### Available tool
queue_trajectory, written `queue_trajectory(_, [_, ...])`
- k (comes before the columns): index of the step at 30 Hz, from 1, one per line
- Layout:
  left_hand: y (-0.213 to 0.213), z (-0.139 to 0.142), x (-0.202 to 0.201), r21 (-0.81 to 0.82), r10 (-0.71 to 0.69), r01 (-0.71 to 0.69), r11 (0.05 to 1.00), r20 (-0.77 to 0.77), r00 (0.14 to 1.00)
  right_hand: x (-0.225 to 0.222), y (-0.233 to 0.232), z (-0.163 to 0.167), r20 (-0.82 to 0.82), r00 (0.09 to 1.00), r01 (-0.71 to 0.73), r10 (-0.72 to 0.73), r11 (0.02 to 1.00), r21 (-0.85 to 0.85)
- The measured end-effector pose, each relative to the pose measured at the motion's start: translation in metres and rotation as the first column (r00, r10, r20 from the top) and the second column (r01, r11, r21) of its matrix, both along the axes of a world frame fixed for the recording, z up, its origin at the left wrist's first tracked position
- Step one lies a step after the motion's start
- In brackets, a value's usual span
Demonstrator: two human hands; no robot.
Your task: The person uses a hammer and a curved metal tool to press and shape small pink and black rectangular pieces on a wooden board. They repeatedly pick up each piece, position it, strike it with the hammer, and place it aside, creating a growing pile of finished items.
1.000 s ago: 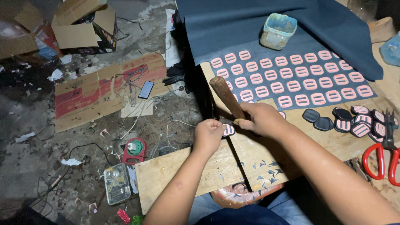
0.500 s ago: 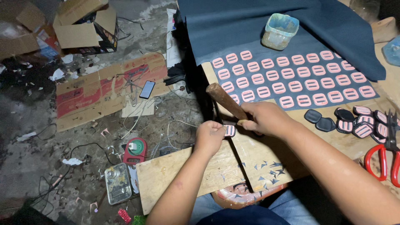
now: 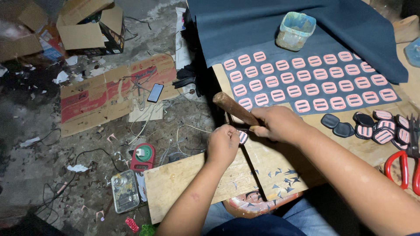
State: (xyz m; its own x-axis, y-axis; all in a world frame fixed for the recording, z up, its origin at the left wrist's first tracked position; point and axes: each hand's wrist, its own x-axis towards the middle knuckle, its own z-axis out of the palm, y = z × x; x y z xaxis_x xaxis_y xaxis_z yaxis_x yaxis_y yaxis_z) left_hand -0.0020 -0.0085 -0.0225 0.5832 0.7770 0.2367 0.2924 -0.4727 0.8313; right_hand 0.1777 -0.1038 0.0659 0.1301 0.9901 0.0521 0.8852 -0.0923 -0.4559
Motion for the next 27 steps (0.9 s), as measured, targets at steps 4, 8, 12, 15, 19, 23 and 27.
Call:
queue_trajectory(4, [-0.001, -0.002, 0.002, -0.152, 0.005, -0.001, 0.988, 0.026, 1.0, 0.001, -0.007, -0.018, -0.045, 0.999, 0.03, -0.028, 0.999, 0.04])
queue_trajectory(8, [-0.003, 0.0, 0.001, -0.018, 0.014, -0.014, 1.0, -0.027, 1.0, -0.001, -0.003, -0.025, -0.093, 0.994, 0.058, -0.052, 0.996, 0.072])
queue_trajectory(12, [-0.006, 0.004, -0.001, 0.021, 0.024, -0.023, 1.0, -0.037, 0.999, -0.002, 0.006, -0.016, -0.178, 0.983, 0.057, -0.05, 0.998, 0.035])
queue_trajectory(15, [-0.006, 0.005, -0.002, -0.013, 0.011, -0.011, 1.0, -0.005, 1.0, 0.003, 0.007, -0.008, -0.244, 0.942, 0.146, -0.231, 0.935, -0.325])
queue_trajectory(19, [-0.003, 0.0, -0.003, -0.036, 0.007, -0.006, 0.999, 0.024, 1.0, 0.004, -0.001, -0.008, -0.114, 0.992, 0.039, -0.047, 0.997, -0.069])
queue_trajectory(23, [0.001, -0.011, -0.003, -0.05, 0.004, -0.003, 0.999, 0.024, 1.0, 0.001, -0.013, -0.017, -0.039, 0.999, 0.025, -0.024, 0.999, 0.025])
queue_trajectory(27, [0.008, -0.023, -0.002, -0.448, -0.027, 0.043, 0.893, 0.042, 0.999, -0.001, -0.016, -0.022, -0.067, 0.992, 0.109, -0.111, 0.994, -0.028])
